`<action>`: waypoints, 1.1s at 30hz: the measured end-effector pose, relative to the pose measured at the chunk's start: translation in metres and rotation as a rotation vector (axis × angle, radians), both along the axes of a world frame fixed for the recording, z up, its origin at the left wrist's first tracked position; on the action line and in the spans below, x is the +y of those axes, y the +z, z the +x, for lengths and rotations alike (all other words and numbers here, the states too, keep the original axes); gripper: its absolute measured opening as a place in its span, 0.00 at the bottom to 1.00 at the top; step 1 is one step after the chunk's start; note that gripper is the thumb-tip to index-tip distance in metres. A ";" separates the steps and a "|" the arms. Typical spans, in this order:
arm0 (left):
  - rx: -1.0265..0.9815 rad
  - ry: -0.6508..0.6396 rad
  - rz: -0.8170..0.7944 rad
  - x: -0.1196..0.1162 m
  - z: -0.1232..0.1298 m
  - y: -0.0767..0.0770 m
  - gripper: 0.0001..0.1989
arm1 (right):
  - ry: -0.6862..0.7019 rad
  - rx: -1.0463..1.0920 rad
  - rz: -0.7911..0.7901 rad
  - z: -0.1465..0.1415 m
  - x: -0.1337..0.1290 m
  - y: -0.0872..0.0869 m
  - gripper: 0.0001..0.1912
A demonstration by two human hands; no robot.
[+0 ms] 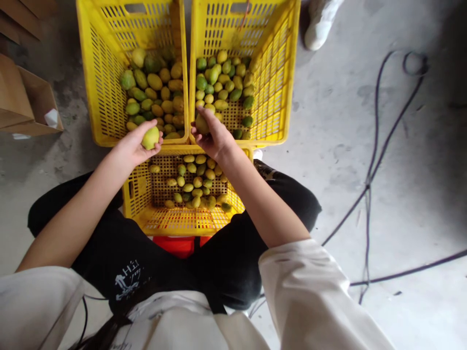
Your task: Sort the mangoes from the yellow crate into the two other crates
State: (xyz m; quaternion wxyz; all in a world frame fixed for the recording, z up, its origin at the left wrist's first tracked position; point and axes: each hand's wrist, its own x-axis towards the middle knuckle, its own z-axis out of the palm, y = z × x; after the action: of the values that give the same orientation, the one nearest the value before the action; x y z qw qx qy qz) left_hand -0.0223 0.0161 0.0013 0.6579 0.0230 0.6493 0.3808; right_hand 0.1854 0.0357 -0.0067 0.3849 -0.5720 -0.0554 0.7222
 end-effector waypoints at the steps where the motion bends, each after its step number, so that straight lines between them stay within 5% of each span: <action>1: 0.001 0.012 -0.006 0.000 0.001 0.001 0.23 | 0.011 -0.009 0.014 0.002 0.001 -0.006 0.23; 11: -0.004 0.060 0.008 0.001 0.002 -0.013 0.09 | 0.004 -0.099 0.088 0.008 0.005 -0.023 0.20; 23: -0.009 0.133 -0.019 -0.002 0.013 0.006 0.16 | -0.082 0.033 0.139 0.002 -0.002 -0.009 0.06; 29: -0.067 0.062 -0.044 -0.005 0.016 0.012 0.14 | -0.057 0.018 0.182 0.004 -0.002 -0.027 0.18; 33: -0.061 0.011 -0.022 -0.004 0.017 0.018 0.16 | -0.019 -0.006 0.132 0.002 -0.002 -0.017 0.20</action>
State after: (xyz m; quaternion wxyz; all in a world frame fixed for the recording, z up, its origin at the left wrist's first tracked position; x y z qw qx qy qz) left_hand -0.0050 0.0123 0.0196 0.6755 0.0005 0.6332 0.3777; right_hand 0.1874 0.0335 -0.0237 0.4285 -0.5479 -0.0988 0.7117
